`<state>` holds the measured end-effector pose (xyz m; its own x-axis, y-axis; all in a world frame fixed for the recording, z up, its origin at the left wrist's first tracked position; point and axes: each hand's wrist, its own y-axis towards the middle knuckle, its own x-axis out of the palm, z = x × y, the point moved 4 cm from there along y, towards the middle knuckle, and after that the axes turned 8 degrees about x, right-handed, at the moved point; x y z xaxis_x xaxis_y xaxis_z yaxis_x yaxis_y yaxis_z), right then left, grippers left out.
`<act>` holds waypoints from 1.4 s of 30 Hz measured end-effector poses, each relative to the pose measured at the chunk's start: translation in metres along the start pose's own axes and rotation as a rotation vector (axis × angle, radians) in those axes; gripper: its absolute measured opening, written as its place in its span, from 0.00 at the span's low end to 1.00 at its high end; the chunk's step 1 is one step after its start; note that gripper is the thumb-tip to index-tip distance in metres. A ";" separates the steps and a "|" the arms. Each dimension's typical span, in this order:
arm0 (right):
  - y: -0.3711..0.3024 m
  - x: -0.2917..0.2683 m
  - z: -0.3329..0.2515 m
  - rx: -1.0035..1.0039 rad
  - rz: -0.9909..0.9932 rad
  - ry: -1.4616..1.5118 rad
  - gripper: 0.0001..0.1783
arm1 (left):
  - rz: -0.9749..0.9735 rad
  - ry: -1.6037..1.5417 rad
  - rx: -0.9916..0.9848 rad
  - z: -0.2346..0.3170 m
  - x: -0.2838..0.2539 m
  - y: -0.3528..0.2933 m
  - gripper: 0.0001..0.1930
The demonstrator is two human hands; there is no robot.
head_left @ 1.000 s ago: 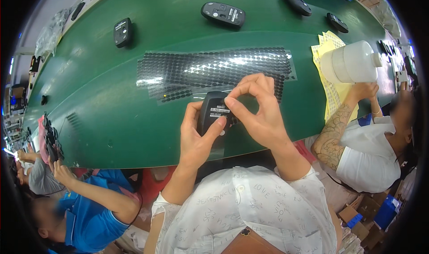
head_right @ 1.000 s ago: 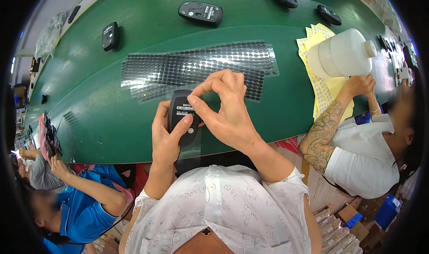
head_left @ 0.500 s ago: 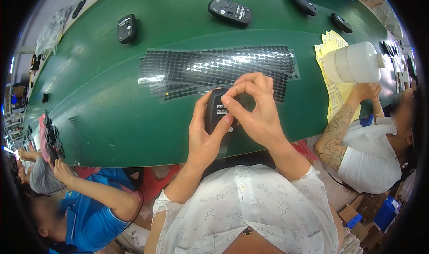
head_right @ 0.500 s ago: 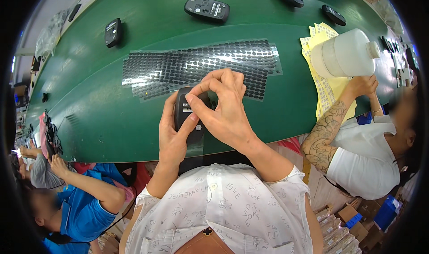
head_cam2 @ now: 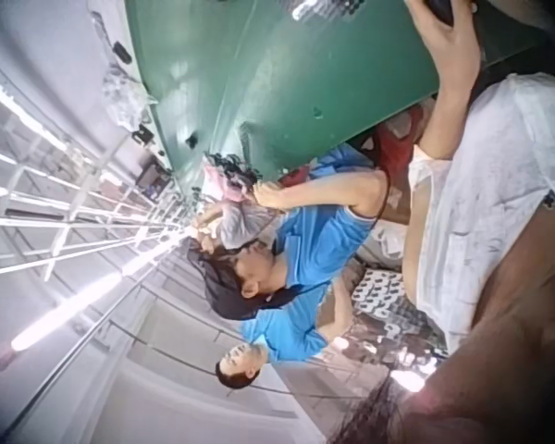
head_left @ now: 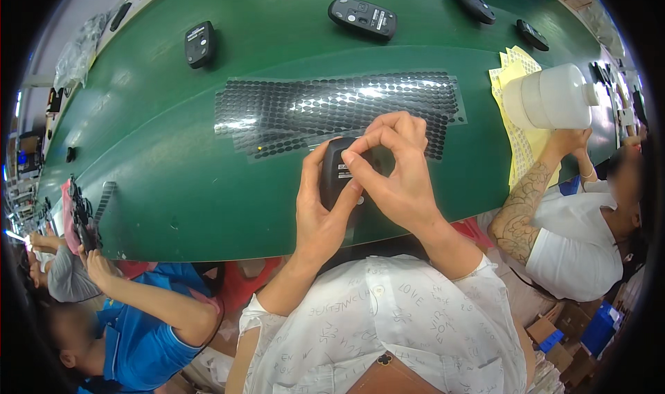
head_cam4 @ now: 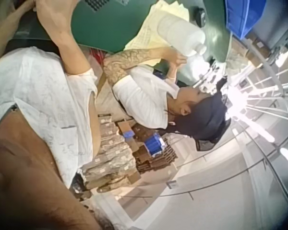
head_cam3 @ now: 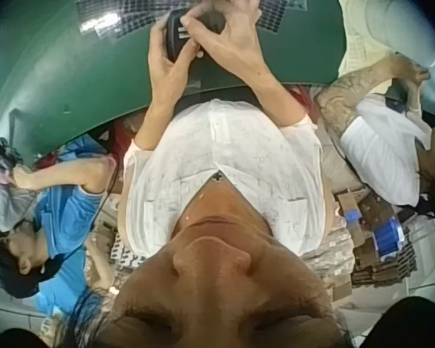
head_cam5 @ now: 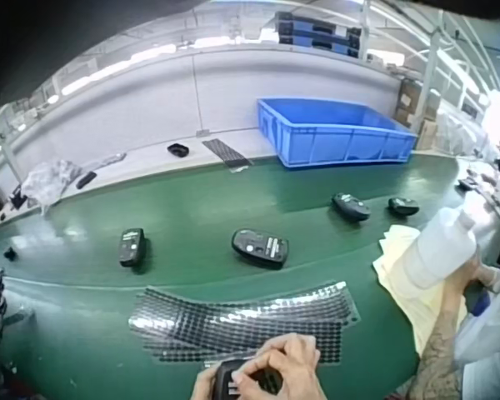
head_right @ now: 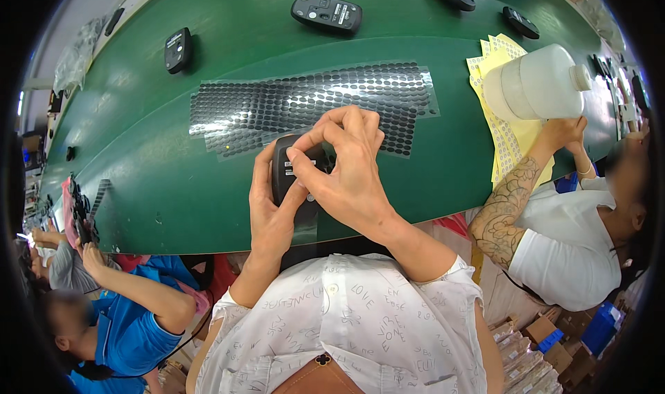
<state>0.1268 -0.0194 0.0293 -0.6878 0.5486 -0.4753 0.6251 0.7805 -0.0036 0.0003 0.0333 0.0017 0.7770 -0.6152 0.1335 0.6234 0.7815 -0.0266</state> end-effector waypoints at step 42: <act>0.005 0.007 0.013 0.301 -0.181 0.488 0.09 | -0.010 -0.189 -0.144 -0.008 -0.005 -0.004 0.23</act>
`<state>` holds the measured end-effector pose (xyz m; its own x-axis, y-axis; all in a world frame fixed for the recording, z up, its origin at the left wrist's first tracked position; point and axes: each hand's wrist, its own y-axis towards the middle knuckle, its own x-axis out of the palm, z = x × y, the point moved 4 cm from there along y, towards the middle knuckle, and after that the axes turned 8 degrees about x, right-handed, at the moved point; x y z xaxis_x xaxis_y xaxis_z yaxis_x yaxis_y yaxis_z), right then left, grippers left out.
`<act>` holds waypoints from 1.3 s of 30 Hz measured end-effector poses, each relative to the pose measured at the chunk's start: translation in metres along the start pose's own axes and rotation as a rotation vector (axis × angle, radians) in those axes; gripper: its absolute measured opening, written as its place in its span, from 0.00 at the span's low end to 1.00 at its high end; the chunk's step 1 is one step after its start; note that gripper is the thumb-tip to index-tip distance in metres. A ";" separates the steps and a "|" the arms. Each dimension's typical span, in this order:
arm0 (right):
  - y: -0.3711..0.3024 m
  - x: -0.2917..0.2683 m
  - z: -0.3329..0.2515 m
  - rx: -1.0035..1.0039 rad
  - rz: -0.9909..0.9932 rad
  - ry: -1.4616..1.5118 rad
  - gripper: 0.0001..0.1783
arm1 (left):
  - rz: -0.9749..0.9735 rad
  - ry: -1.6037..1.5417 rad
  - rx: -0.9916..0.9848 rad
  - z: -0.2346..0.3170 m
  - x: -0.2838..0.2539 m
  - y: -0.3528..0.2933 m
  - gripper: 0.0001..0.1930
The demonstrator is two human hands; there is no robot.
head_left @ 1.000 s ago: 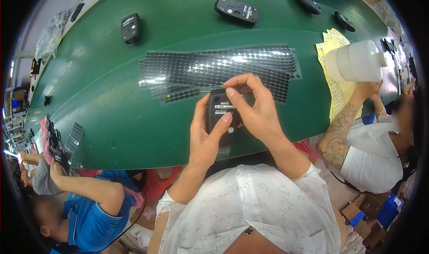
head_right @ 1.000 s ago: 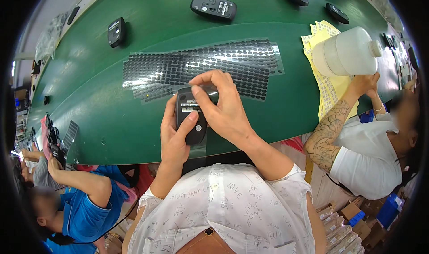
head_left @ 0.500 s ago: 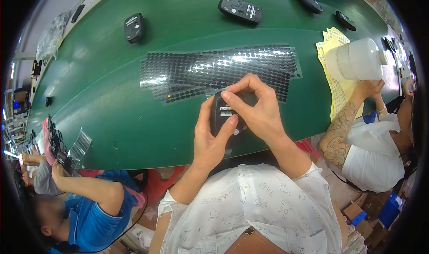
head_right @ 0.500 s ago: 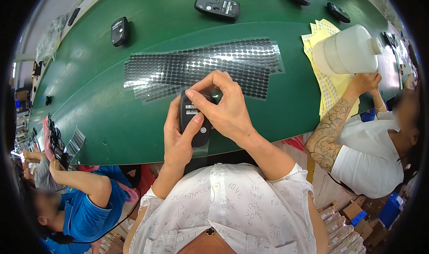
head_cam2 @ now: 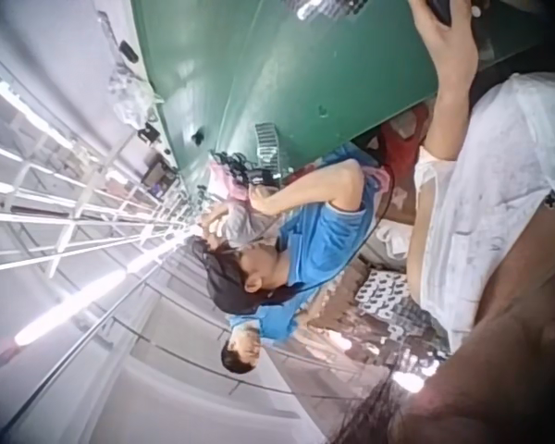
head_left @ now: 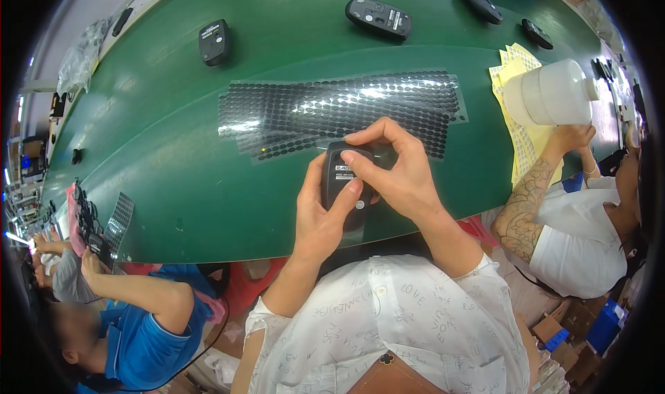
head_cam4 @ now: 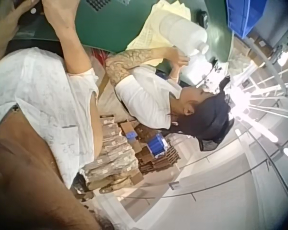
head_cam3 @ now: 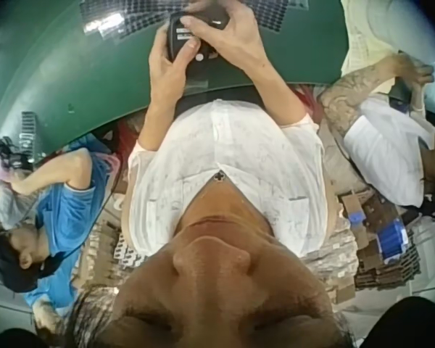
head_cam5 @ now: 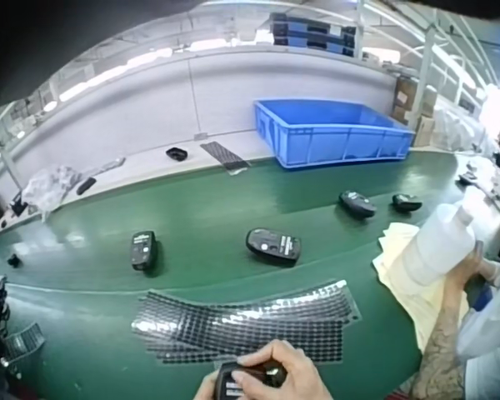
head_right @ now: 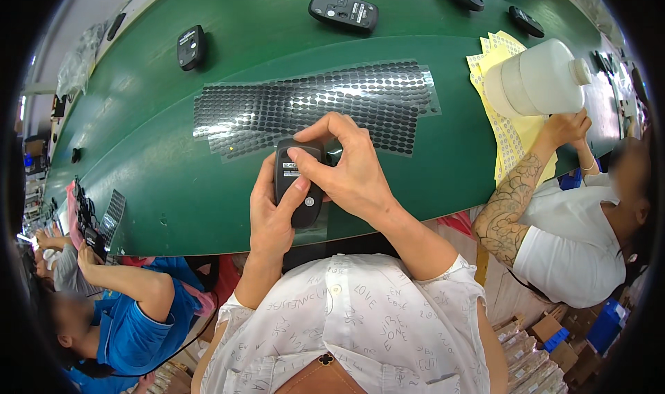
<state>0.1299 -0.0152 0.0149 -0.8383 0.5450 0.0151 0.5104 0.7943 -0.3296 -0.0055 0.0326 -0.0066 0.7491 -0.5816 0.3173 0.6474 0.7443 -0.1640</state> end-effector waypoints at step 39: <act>-0.030 -0.029 -0.039 -0.718 0.087 -0.716 0.08 | -0.431 0.414 0.443 0.046 -0.011 -0.006 0.29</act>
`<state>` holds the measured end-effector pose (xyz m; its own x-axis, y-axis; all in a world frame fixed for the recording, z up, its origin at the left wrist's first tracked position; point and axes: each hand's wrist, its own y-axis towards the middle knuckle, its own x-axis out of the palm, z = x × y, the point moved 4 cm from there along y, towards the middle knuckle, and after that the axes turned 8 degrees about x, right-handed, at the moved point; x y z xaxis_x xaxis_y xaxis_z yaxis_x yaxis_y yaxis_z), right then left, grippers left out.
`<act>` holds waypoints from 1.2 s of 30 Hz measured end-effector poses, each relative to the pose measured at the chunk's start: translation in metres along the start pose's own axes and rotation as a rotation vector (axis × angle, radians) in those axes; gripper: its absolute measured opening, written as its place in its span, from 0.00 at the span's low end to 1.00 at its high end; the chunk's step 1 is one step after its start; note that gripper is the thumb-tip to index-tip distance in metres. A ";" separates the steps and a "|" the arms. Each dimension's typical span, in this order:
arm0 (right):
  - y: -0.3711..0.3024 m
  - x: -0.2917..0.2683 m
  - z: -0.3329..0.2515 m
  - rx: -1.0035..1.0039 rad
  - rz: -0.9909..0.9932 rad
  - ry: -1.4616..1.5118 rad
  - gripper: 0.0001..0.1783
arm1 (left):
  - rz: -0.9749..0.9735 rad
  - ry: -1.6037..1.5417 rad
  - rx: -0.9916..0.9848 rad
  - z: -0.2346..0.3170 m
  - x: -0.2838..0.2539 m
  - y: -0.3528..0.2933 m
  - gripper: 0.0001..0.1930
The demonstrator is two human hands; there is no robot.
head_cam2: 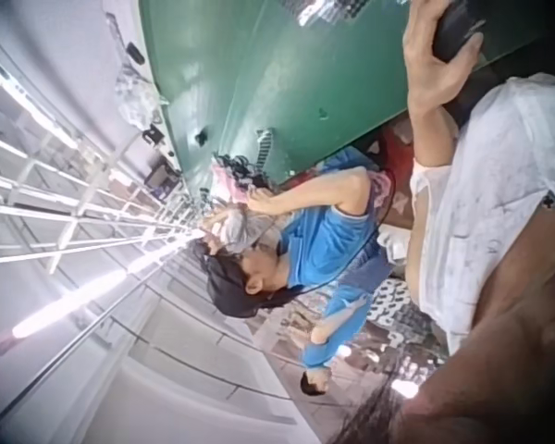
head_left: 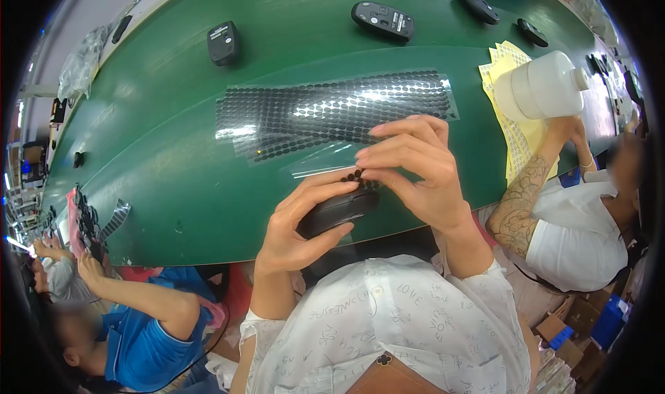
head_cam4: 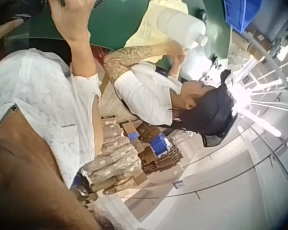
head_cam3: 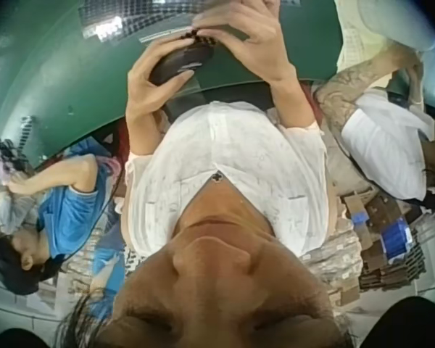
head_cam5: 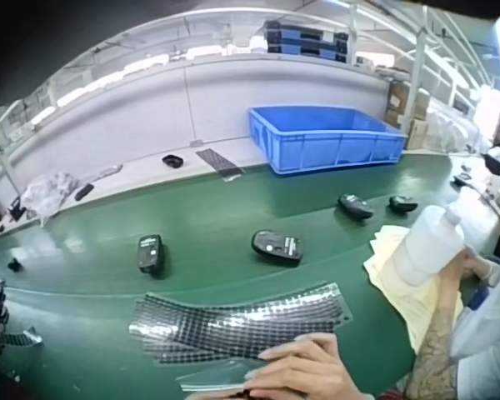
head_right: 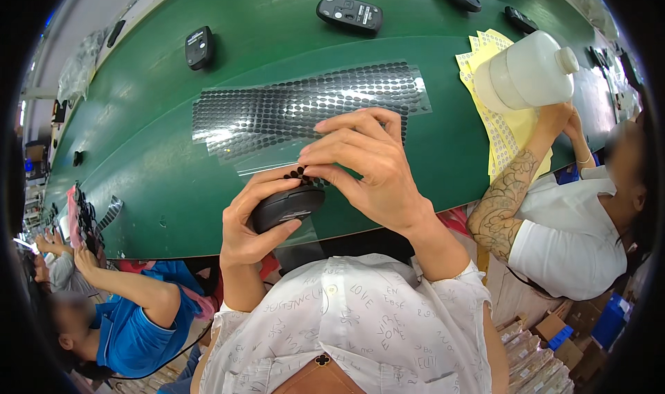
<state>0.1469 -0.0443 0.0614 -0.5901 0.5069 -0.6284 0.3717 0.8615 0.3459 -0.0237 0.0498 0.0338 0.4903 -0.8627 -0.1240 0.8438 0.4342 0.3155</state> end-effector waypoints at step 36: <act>-0.011 0.051 0.008 0.460 0.233 0.449 0.06 | 0.626 -0.619 -0.367 -0.028 0.029 0.007 0.29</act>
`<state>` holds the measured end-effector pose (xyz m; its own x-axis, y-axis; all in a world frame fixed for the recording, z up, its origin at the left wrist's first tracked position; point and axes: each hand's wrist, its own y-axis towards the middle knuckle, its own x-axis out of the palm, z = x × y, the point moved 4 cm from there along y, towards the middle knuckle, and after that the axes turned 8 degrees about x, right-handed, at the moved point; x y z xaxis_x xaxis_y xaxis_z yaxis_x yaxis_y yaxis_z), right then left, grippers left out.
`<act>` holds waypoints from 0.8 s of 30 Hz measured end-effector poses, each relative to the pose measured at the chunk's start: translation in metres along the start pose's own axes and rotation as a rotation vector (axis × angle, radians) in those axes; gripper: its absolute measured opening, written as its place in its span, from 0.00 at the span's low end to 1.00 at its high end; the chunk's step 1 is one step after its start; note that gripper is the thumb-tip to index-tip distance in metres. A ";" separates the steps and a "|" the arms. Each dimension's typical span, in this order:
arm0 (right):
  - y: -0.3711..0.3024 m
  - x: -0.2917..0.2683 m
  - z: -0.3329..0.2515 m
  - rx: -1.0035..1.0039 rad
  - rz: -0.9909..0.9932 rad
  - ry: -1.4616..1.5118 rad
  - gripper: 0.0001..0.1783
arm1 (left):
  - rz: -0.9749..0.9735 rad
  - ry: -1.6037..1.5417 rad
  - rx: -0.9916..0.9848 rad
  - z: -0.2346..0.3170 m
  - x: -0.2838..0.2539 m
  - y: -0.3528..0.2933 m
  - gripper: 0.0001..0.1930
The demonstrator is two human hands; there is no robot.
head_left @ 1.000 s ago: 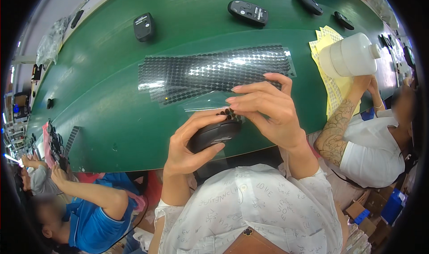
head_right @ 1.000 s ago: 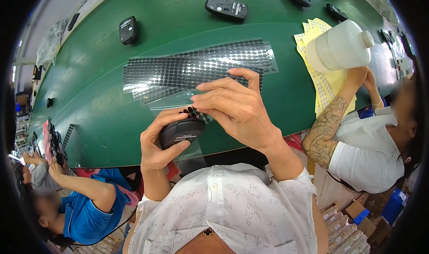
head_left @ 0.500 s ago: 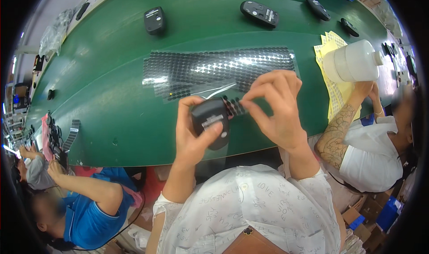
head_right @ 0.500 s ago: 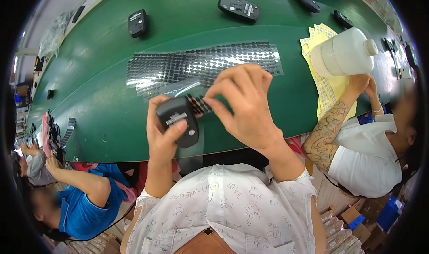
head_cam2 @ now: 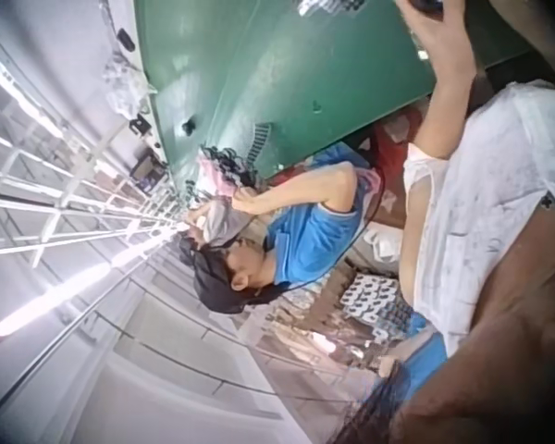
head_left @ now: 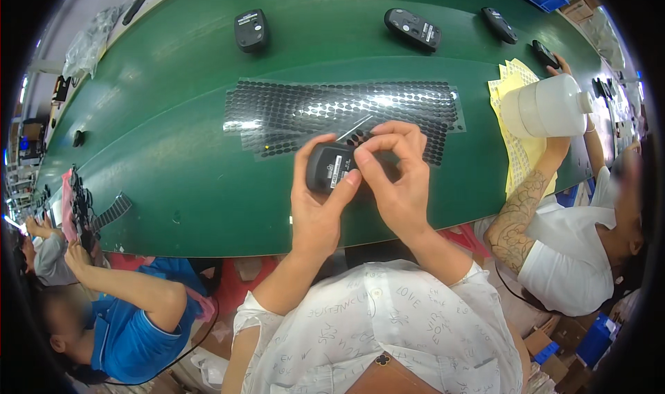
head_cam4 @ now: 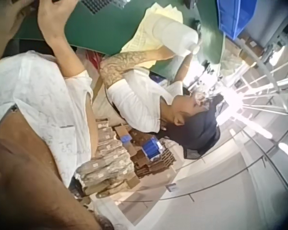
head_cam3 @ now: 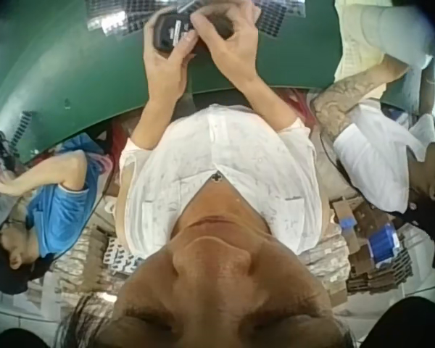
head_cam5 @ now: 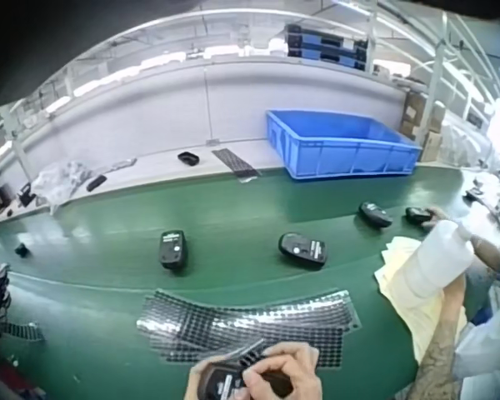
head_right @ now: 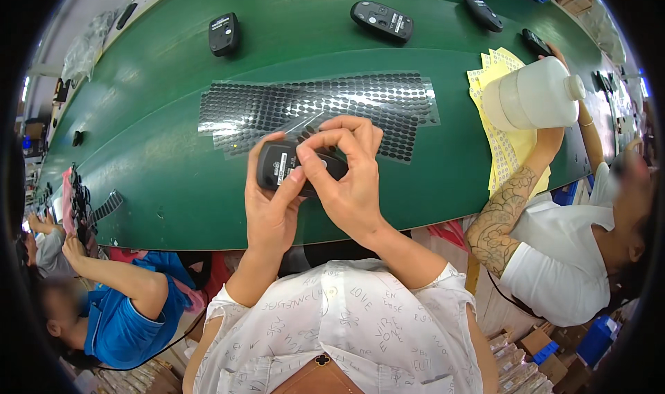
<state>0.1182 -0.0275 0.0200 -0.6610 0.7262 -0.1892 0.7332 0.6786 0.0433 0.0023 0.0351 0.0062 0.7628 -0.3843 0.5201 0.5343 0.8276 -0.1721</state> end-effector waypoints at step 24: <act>0.006 -0.001 -0.021 -0.052 -0.136 -0.316 0.07 | -0.126 0.224 0.129 -0.004 -0.001 0.000 0.26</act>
<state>0.1198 -0.0215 0.0405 -0.6640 0.5644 -0.4905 0.6272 0.7775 0.0455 0.0029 0.0340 0.0019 0.7623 -0.5567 0.3301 0.5903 0.8072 -0.0019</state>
